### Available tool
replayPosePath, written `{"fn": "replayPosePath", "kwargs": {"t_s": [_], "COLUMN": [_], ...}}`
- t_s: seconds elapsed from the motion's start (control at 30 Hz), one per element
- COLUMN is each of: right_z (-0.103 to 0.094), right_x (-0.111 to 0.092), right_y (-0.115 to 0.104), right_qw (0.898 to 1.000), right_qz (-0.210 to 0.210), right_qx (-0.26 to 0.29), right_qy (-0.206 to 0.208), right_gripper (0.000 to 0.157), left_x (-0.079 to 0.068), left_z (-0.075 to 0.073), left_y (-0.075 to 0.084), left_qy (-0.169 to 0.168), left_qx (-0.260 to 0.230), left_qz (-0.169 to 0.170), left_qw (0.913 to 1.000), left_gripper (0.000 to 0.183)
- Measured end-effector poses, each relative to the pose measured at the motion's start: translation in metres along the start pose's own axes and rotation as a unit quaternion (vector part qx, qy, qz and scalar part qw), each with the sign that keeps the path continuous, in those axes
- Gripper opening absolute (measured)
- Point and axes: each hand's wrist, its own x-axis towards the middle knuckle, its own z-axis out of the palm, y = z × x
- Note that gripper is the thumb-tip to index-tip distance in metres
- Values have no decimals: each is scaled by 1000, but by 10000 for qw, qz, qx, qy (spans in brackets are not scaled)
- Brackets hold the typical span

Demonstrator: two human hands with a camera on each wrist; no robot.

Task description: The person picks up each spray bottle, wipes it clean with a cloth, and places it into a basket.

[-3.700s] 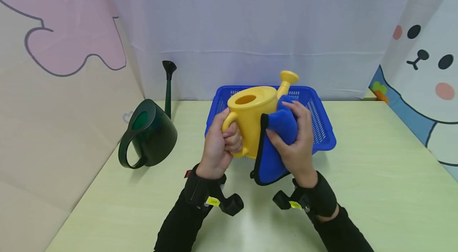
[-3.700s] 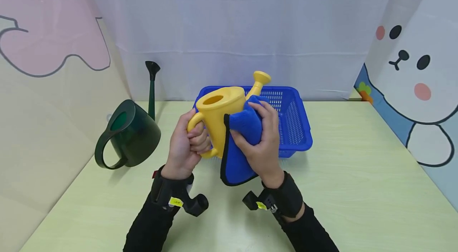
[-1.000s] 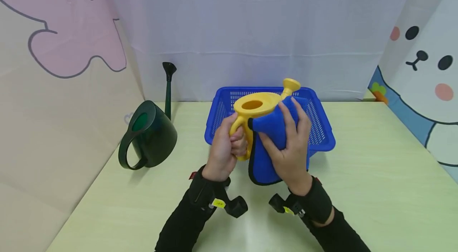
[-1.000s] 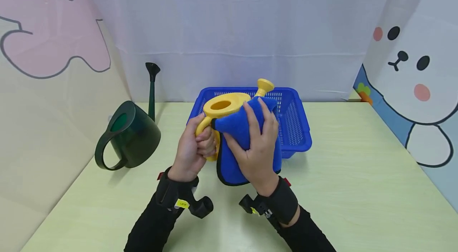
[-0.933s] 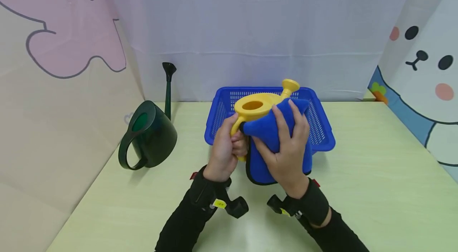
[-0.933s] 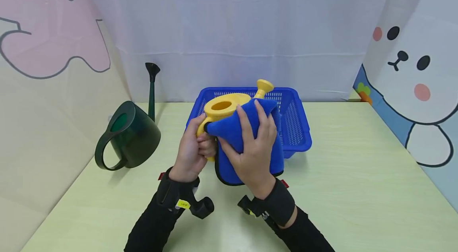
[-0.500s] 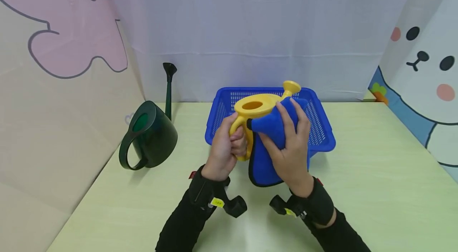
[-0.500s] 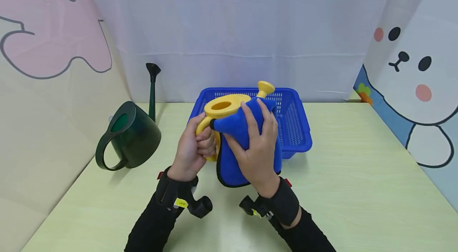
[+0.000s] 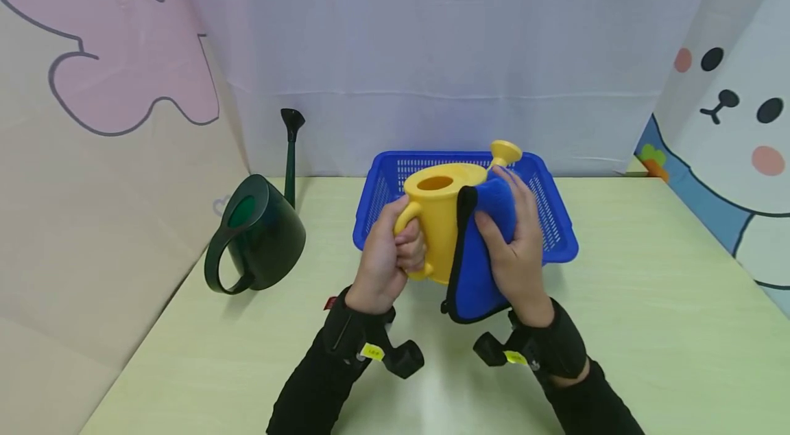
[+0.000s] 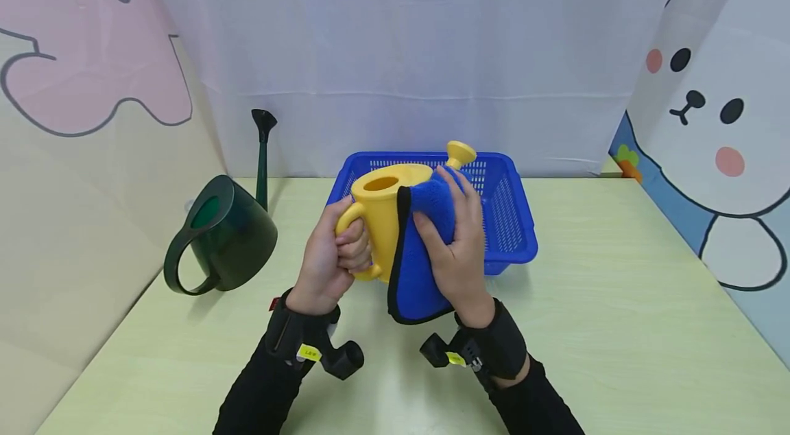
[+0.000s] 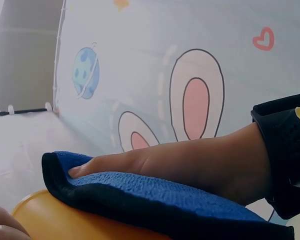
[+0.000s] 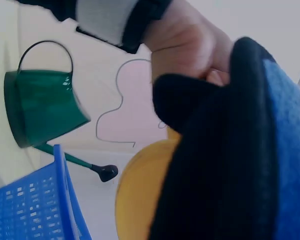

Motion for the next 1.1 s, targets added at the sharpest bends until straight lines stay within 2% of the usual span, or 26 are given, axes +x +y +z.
{"fn": "replayPosePath", "kwargs": {"t_s": [0.1,0.2,0.37,0.43,0.5,0.57,0.67,0.8,0.9,1.03,1.1], "right_z": [6,15,27,28,28,27,24,19,12,3,1], "right_x": [-3,-9,-17,-18,-18,-17,-15,-11,-7,-3,-2], "right_y": [-1,-1,-1,-1,-1,-1,-2,-4,-3,-2,-1], "right_qw": [9977,9878,9577,9504,9483,9511,9616,9814,9930,9993,9996], "right_qz": [-464,-1012,-1970,-2179,-2249,-2199,-1970,-1481,-1038,-338,-162], "right_qx": [-455,-1102,-1945,-2071,-2100,-2039,-1793,-1153,-553,54,165], "right_qy": [201,433,785,803,783,742,658,407,142,-124,-180], "right_gripper": [60,69,62,60,59,60,62,64,61,49,46], "left_x": [1,1,2,2,3,3,3,1,-1,-2,-3], "left_z": [1,1,1,1,2,2,1,-1,-2,-3,-4], "left_y": [0,-1,-1,0,0,2,3,5,7,10,10], "left_qy": [-27,39,435,579,643,606,399,98,-3,-67,-90], "left_qx": [-8,-47,-130,-142,-146,-165,-178,-151,-175,-278,-314], "left_qz": [50,81,-47,-82,-104,-105,-46,63,72,67,62], "left_qw": [10000,9999,9990,9982,9978,9980,9990,9998,9998,9996,9994], "left_gripper": [49,48,42,39,37,38,42,48,50,50,50]}}
